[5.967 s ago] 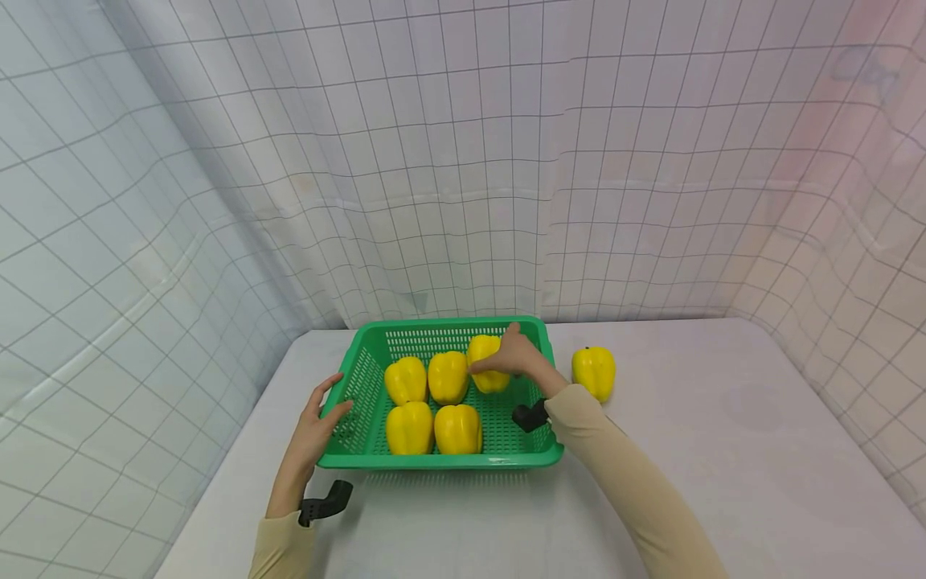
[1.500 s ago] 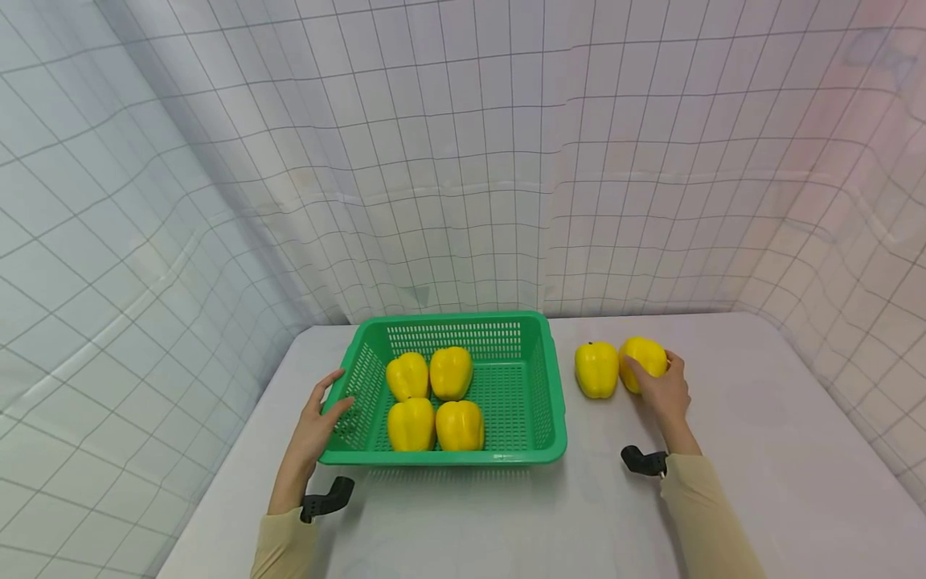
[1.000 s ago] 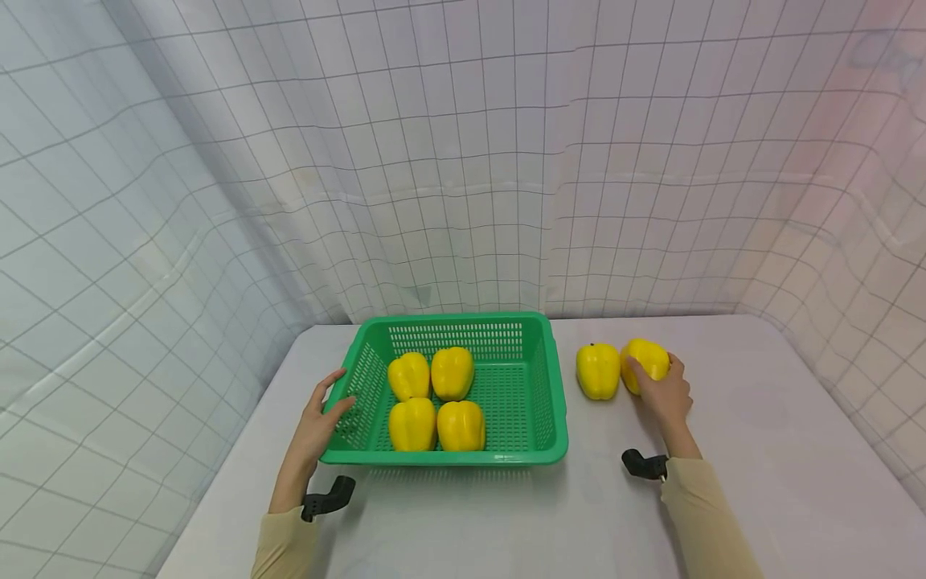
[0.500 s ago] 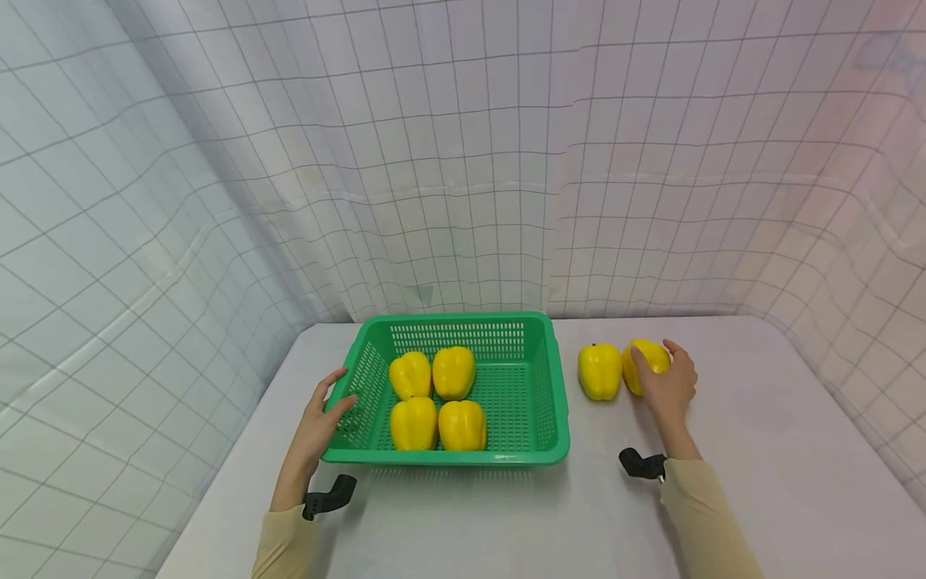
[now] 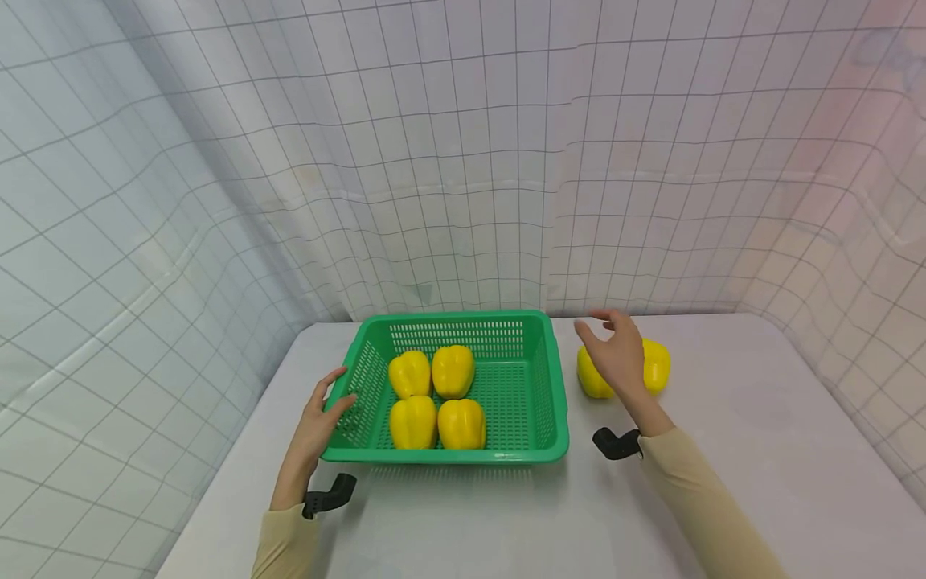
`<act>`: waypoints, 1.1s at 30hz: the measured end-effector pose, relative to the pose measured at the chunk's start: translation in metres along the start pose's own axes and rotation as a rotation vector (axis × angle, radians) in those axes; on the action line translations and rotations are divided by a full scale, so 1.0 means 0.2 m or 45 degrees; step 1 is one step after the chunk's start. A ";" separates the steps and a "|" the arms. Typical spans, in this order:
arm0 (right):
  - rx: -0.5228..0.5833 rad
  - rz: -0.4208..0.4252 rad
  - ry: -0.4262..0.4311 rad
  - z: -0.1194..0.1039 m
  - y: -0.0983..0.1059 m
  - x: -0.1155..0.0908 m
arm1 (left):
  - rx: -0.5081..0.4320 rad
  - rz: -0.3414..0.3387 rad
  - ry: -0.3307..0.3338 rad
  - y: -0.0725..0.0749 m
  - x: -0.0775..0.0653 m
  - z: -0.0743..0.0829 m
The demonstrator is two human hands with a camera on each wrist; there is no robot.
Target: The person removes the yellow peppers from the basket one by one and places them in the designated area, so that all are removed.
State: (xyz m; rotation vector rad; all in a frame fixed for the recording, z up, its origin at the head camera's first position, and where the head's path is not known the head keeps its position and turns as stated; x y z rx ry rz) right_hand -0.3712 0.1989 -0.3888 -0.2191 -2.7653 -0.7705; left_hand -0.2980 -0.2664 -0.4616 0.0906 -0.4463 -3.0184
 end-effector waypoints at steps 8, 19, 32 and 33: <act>-0.131 -0.450 0.124 -0.26 -0.29 -0.03 | 0.014 0.006 0.000 0.01 0.00 0.00; -0.198 -1.014 0.116 -0.39 -0.66 -0.15 | 0.012 0.007 0.008 0.00 0.00 0.00; -0.414 -1.394 0.010 -0.32 -0.96 -0.23 | 0.021 0.008 0.014 0.00 0.01 -0.01; -0.410 -1.409 -0.011 -0.31 -0.97 -0.23 | 0.021 0.009 0.014 0.00 0.01 -0.01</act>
Point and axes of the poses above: each hand's wrist, its own x-axis towards the middle knuckle, its own y-axis out of the back of the hand, z = x × y, the point moved 10 cm from there along x, towards the middle knuckle, and after that the axes turned 4 degrees about -z, right-handed, at the moved point
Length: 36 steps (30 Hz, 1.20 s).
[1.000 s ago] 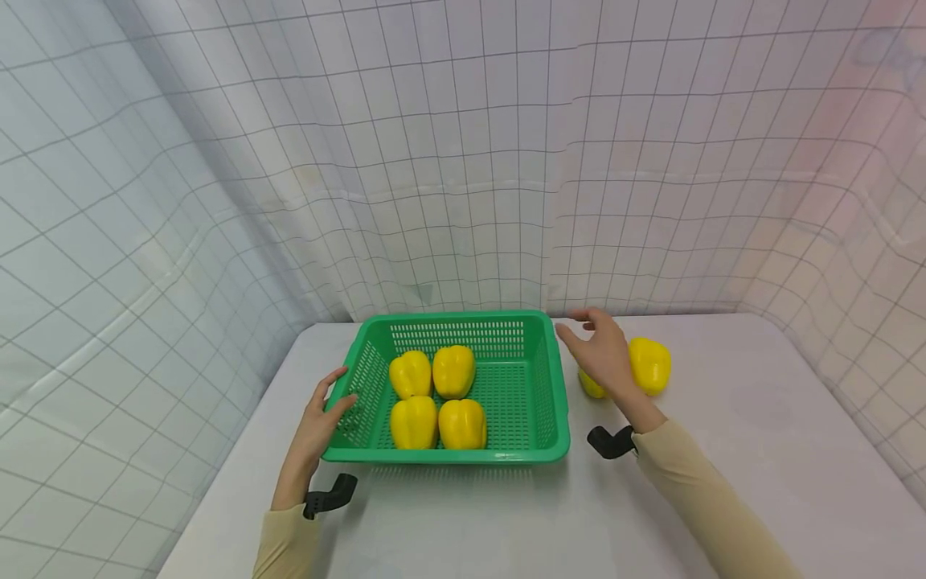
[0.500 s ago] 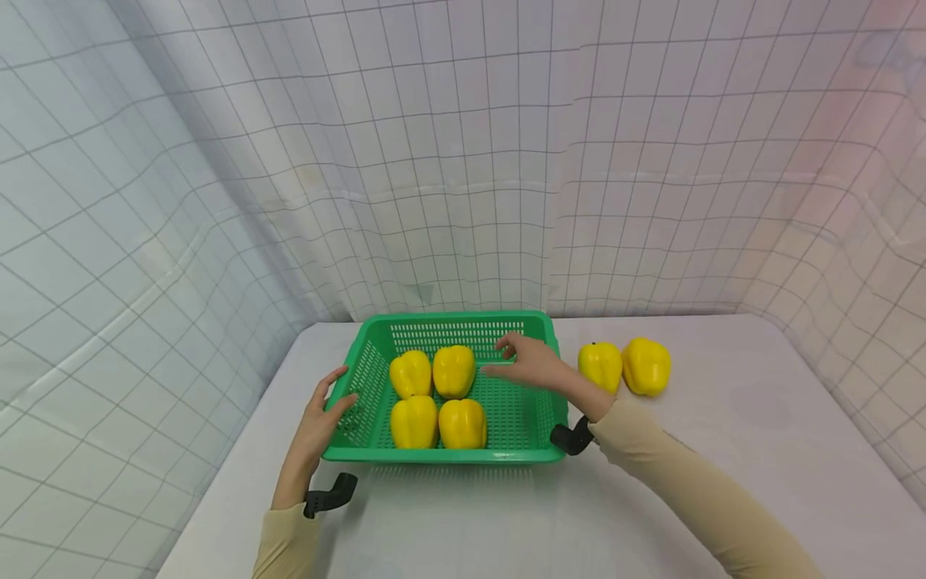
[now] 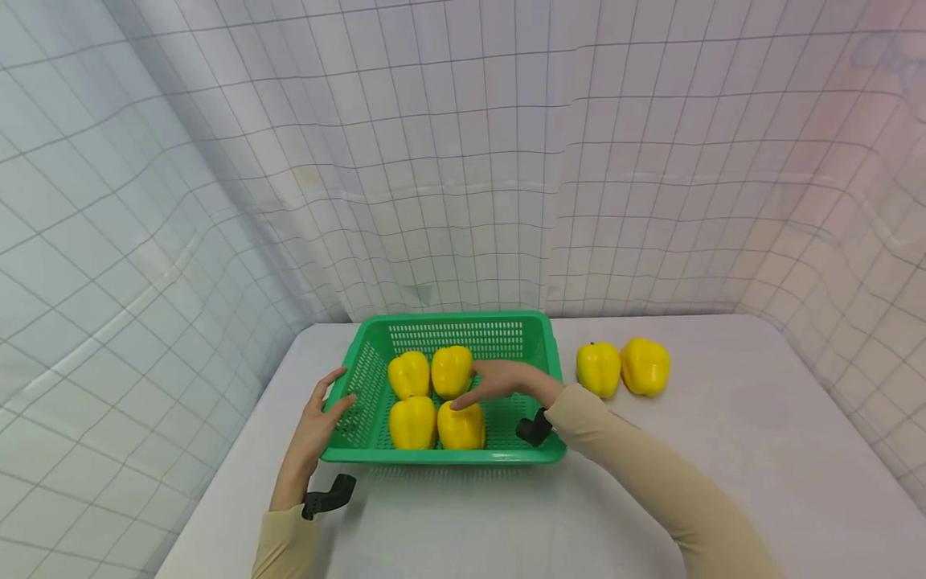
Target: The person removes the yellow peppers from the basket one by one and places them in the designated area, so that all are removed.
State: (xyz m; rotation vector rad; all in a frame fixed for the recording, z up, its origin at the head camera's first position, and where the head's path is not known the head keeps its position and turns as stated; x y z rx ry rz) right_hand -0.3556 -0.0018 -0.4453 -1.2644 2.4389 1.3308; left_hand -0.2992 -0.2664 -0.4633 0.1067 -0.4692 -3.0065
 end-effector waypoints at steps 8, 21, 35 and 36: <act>0.144 -0.142 -0.091 0.02 -0.10 0.06 | -0.001 0.000 -0.003 0.00 0.00 0.00; 0.181 -0.229 -0.146 0.06 -0.17 0.09 | -0.001 0.002 -0.005 0.00 0.00 -0.01; 0.278 -0.254 -0.099 0.07 -0.18 0.12 | -0.011 -0.004 -0.022 0.00 0.00 0.00; 0.280 -0.254 -0.096 0.07 -0.18 0.12 | -0.010 -0.003 -0.024 0.00 0.00 0.00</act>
Point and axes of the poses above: each hand's wrist, its own x-axis towards the middle knuckle, its own y-axis out of the back of the hand, z = x × y, the point moved 10 cm from there along x, towards the middle knuckle, and after that the axes turned 4 degrees about -z, right-handed, at the moved point
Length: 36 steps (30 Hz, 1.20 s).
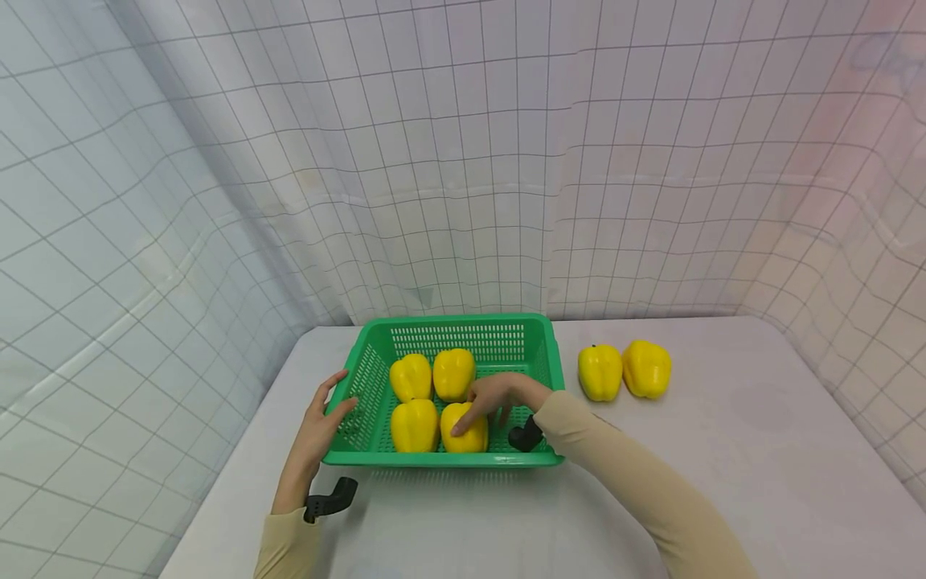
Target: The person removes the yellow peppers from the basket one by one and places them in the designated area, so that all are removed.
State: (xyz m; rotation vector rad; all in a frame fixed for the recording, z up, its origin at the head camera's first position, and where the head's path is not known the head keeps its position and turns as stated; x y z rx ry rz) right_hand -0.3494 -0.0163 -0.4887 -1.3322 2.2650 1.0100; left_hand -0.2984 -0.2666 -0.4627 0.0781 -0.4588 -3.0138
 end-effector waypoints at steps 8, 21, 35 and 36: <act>0.009 0.011 0.019 -0.01 0.00 -0.02 | 0.009 0.002 0.006 0.00 0.00 0.00; 0.017 0.005 0.059 0.00 0.03 -0.03 | 0.008 0.003 0.013 0.00 0.00 -0.01; 0.239 0.129 0.148 -0.06 0.15 -0.12 | 0.013 0.003 0.018 0.00 0.00 0.00; 0.250 0.136 0.160 -0.06 0.16 -0.13 | 0.014 0.000 0.017 0.00 0.00 0.00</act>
Point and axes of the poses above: each hand's wrist, its own x-axis towards the middle knuckle, its own y-axis out of the back of the hand, z = x × y, the point moved 10 cm from there along x, towards the middle knuckle, and after that the axes turned 4 degrees about -z, right-handed, at the moved point
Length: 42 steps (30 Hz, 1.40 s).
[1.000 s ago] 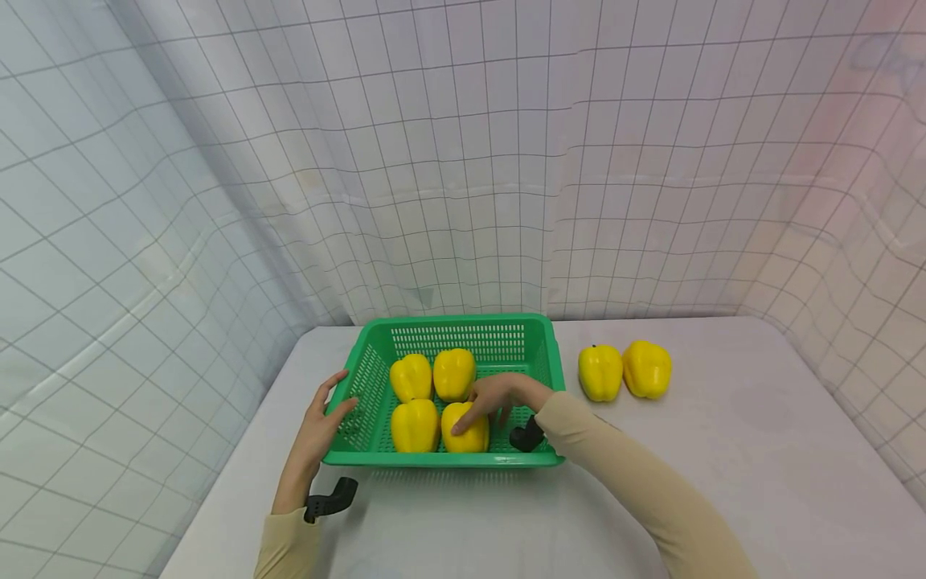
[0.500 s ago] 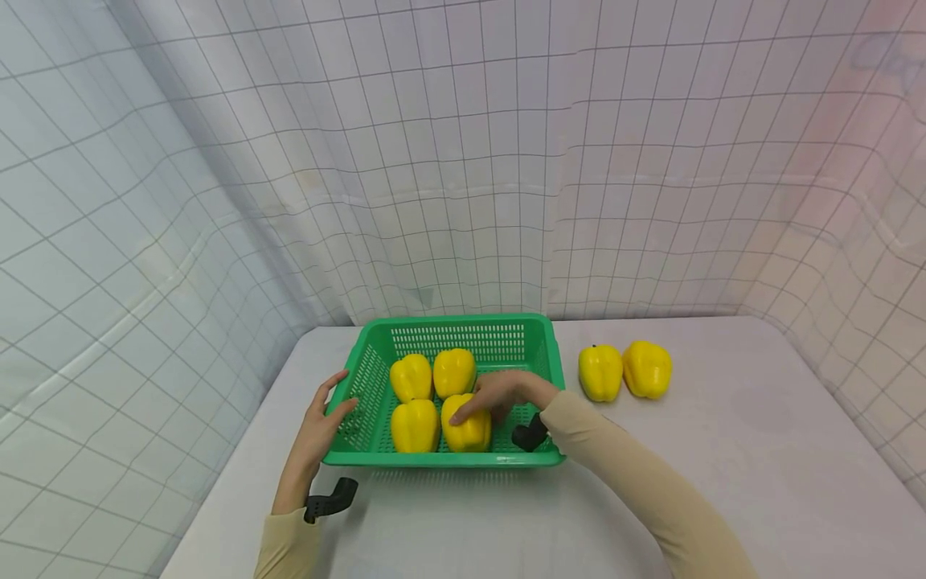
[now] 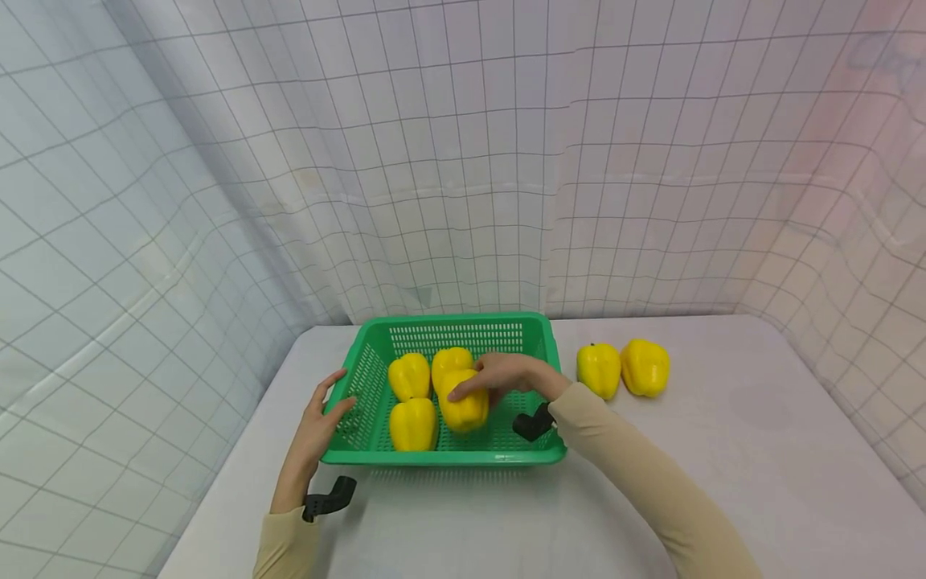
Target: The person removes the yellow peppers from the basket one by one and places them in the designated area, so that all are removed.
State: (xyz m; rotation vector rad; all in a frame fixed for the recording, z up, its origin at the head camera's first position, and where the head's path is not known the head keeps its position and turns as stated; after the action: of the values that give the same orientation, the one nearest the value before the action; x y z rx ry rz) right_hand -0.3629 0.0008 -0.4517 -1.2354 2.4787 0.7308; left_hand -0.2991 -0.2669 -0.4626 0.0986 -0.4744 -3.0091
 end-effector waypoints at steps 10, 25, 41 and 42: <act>-0.016 0.096 0.096 -0.06 0.07 -0.05 | -0.005 -0.008 -0.007 0.00 0.00 0.01; 0.062 0.317 0.247 -0.07 0.20 -0.18 | -0.010 -0.006 -0.010 0.00 0.00 0.00; 0.200 0.604 0.214 0.04 0.36 -0.36 | -0.002 0.001 0.010 0.00 0.00 0.00; 0.206 0.621 0.223 0.05 0.37 -0.37 | -0.001 0.000 0.011 0.00 0.00 0.00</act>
State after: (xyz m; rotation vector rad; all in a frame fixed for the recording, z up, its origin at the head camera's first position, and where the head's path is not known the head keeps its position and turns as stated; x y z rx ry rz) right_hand -0.3771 0.0932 -0.4030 -0.6642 2.9579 0.5275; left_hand -0.2982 -0.2666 -0.4620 0.1116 -0.4722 -3.0073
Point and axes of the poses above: each hand's wrist, its own x-axis towards the middle knuckle, its own y-axis out of the back of the hand, z = x × y, the point moved 10 cm from there along x, towards the middle knuckle, and after that the axes turned 4 degrees about -z, right-handed, at the moved point
